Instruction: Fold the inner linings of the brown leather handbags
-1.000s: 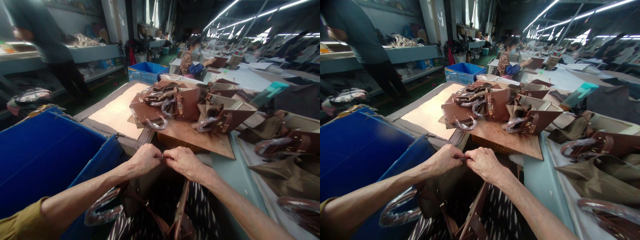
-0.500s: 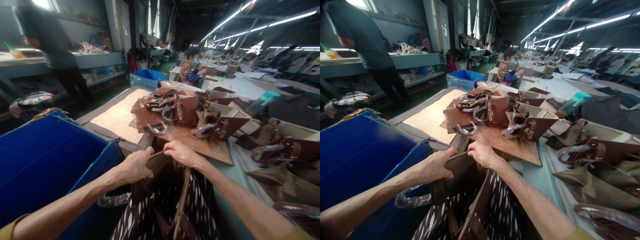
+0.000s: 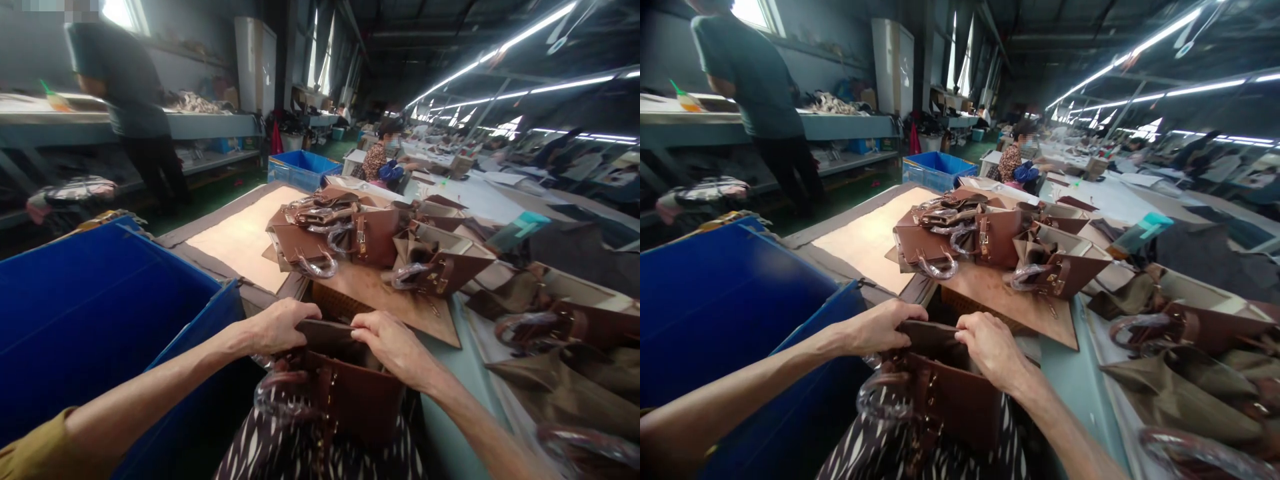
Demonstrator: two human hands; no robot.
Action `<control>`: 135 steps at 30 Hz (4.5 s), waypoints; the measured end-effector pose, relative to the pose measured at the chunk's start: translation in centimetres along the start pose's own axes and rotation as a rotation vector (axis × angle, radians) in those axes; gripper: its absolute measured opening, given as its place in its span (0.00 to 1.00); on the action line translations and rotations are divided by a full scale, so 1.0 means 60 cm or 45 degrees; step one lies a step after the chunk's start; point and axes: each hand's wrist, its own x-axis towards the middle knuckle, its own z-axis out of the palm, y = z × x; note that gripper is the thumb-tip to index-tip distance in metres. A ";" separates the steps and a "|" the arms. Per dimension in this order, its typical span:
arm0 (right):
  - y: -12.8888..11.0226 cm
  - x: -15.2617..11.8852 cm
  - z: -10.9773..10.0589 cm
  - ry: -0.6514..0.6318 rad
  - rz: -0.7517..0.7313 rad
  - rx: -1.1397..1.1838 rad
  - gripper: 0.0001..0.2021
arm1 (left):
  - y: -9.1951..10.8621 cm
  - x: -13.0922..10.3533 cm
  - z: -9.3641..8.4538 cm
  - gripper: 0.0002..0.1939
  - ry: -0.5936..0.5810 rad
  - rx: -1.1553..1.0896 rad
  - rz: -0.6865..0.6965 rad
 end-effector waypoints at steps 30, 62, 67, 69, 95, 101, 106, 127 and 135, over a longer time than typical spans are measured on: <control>0.041 -0.056 0.028 -0.045 0.190 0.141 0.10 | 0.025 0.026 0.122 0.06 0.327 0.076 0.123; 0.006 -0.017 0.044 -0.110 0.020 -0.154 0.12 | 0.040 0.029 0.132 0.08 0.392 0.004 -0.109; 0.014 -0.017 0.044 -0.113 -0.027 0.038 0.13 | 0.041 0.027 0.118 0.07 0.407 -0.071 -0.073; 0.019 -0.018 0.041 -0.127 -0.006 0.070 0.12 | 0.036 0.021 0.103 0.11 0.433 -0.112 -0.016; 0.022 -0.012 0.049 -0.138 -0.038 -0.063 0.14 | -0.022 0.020 0.086 0.07 0.064 -0.607 -0.419; 0.001 0.003 0.050 -0.164 -0.119 -0.097 0.10 | -0.023 0.016 0.099 0.07 0.105 -0.660 -0.432; -0.013 0.008 0.054 -0.189 -0.174 0.105 0.11 | -0.022 0.011 0.098 0.08 0.093 -0.711 -0.405; -0.012 0.016 0.066 -0.182 -0.166 0.043 0.14 | -0.041 -0.017 0.081 0.13 -0.007 -0.738 -0.451; -0.021 0.025 0.069 -0.216 -0.319 0.108 0.13 | -0.032 -0.017 0.089 0.10 0.128 -0.718 -0.389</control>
